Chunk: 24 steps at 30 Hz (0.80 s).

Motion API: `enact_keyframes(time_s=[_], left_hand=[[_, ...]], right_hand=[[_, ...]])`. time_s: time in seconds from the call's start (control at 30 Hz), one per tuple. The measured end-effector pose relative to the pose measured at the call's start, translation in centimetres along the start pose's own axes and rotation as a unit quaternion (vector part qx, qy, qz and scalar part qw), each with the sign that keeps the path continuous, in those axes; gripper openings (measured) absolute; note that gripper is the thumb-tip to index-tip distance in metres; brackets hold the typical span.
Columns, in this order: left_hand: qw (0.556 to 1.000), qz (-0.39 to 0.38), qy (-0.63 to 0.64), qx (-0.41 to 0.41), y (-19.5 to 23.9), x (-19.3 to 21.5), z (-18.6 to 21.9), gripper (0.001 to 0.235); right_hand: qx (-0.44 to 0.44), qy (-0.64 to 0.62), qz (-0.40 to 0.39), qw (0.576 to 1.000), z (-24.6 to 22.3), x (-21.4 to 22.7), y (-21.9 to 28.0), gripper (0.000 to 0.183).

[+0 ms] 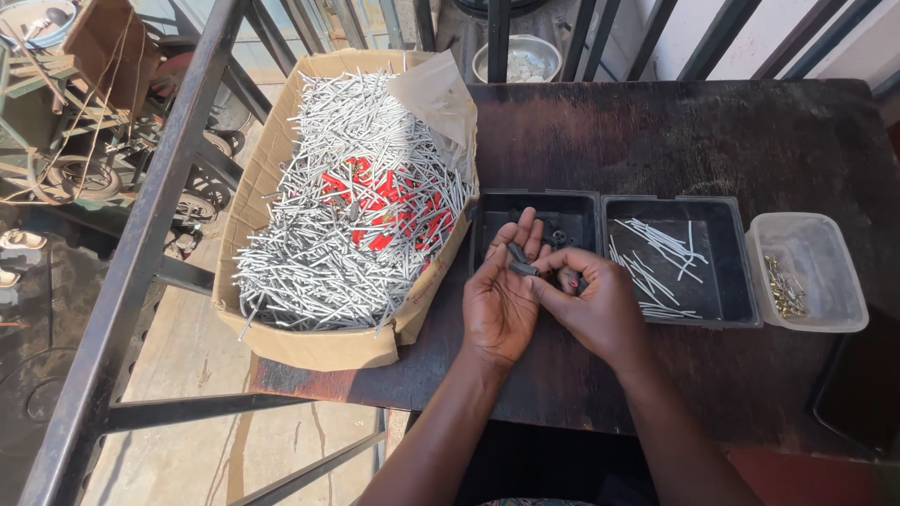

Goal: Assembling plastic spacers onto metal nails and sorting them into a tray

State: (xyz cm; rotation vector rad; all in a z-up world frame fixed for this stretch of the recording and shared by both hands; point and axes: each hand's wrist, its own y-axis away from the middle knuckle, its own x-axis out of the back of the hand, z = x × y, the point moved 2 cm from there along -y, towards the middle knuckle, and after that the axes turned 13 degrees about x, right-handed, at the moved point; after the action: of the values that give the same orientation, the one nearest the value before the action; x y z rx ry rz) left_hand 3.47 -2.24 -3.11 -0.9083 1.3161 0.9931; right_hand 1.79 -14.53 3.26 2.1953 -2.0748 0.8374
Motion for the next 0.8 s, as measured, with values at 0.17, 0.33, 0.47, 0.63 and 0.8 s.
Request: enact_keyframes(time_s=[0.17,0.33,0.47,0.63,0.8], left_hand=[[1.0,-0.017,0.003,-0.01,0.6,-0.4,1.3,0.045],[1.0,-0.016,-0.022,0.014,0.0,-0.2,-0.3,0.045],[0.994,0.011,-0.105,0.017,0.4,-1.4,-0.7,0.046],[0.984,0.054,-0.157,0.071,1.4,-1.4,-0.4,0.039],[0.963,0.185,-0.194,0.025,1.9,-1.9,0.9,0.041]], right_hand=[[-0.023,-0.02,0.0,1.0,-0.5,2.1,0.3,0.024],[-0.008,-0.026,0.034,0.999,-1.4,1.1,-0.2,0.022],[-0.017,-0.035,0.051,0.998,-0.6,0.3,-0.2,0.019],[-0.032,-0.135,0.089,0.986,-0.5,1.0,0.4,0.011],[-0.037,-0.05,0.095,0.994,0.8,8.8,-1.2,0.012]])
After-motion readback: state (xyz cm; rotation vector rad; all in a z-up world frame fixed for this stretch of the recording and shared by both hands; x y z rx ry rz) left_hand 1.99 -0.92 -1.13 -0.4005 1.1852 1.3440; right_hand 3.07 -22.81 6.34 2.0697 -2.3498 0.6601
